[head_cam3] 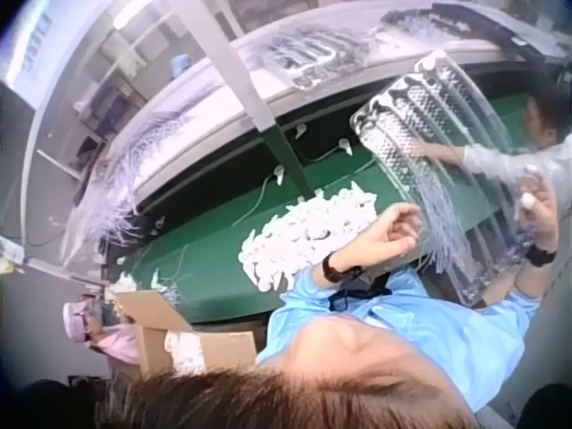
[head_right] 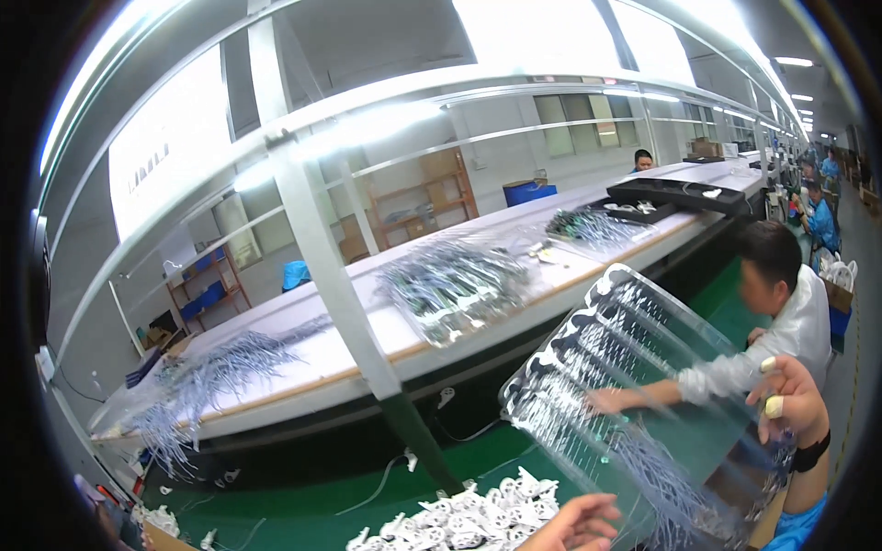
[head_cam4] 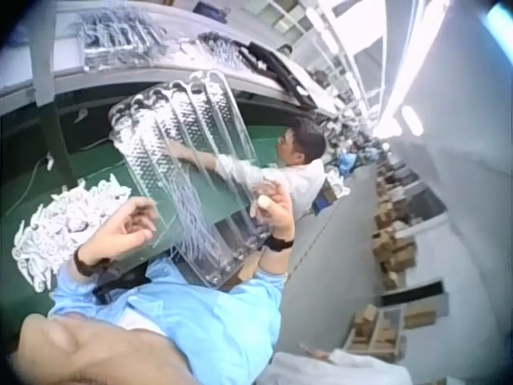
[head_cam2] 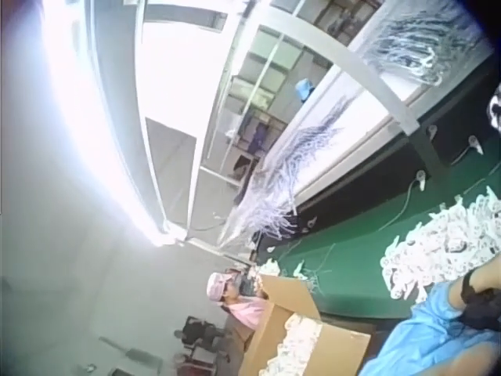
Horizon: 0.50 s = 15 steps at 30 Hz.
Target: The person is assembling wiring harnesses onto white plastic components at a factory workbench.
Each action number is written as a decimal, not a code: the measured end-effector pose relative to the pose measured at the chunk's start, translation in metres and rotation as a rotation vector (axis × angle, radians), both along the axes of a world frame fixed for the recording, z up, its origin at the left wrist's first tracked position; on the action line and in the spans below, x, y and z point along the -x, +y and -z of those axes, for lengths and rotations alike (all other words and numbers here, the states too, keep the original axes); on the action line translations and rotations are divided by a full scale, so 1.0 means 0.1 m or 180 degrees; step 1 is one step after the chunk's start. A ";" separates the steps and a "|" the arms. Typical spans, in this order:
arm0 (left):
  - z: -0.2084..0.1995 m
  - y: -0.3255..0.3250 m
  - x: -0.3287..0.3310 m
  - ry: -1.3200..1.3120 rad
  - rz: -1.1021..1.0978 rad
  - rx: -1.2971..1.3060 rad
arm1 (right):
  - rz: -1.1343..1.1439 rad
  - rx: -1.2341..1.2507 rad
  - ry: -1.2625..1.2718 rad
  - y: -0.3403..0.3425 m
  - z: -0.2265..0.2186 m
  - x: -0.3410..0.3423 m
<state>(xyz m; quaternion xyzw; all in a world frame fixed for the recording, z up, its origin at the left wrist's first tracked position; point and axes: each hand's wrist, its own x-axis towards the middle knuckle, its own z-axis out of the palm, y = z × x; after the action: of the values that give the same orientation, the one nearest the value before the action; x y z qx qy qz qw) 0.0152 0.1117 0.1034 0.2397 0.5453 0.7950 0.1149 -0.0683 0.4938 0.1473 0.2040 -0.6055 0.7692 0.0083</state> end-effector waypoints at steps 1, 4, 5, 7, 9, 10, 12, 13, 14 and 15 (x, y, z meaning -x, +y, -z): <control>-0.20 -0.16 0.06 -0.0095 -0.0164 0.0215 | 0.0098 0.0376 -0.0112 -0.07 -0.14 0.11; -0.50 -0.69 0.29 -0.0595 -0.0032 0.0648 | 0.0081 0.0279 0.0077 -0.33 -0.76 0.53; -0.68 -0.78 0.26 -0.0569 -0.0395 0.0666 | -0.0024 0.0398 -0.0077 -0.48 -1.00 0.66; -0.92 -1.06 0.27 -0.0443 -0.0368 0.0845 | -0.0187 0.0334 -0.0077 -0.88 -1.46 0.96; -1.05 -1.26 0.30 -0.0092 -0.0624 0.1319 | -0.0096 0.0200 0.0224 -1.24 -1.77 1.40; -1.14 -1.34 0.22 -0.0100 -0.0613 0.1314 | 0.0006 0.0147 0.0566 -1.34 -1.83 1.67; -1.26 -1.52 0.07 0.0520 -0.1754 0.1694 | -0.0246 -0.0464 -0.0019 -2.09 -2.39 1.75; -1.08 -1.55 -0.04 0.0113 -0.2292 0.1724 | -0.0372 -0.0246 0.0157 -2.36 -2.37 2.06; -0.97 -1.54 -0.19 -0.0536 -0.2455 0.0786 | -0.0405 -0.0040 0.0342 -2.55 -2.30 2.39; -0.67 -1.63 -0.28 -0.0523 -0.2813 0.0668 | -0.0359 0.0066 0.0121 -2.89 -2.40 2.46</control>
<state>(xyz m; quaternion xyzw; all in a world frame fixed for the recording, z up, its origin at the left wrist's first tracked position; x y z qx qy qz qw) 0.0437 -0.0509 0.1706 -0.0925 0.6618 0.7246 -0.1687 -0.3139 0.2049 0.3872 0.2522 -0.5848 0.7707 -0.0214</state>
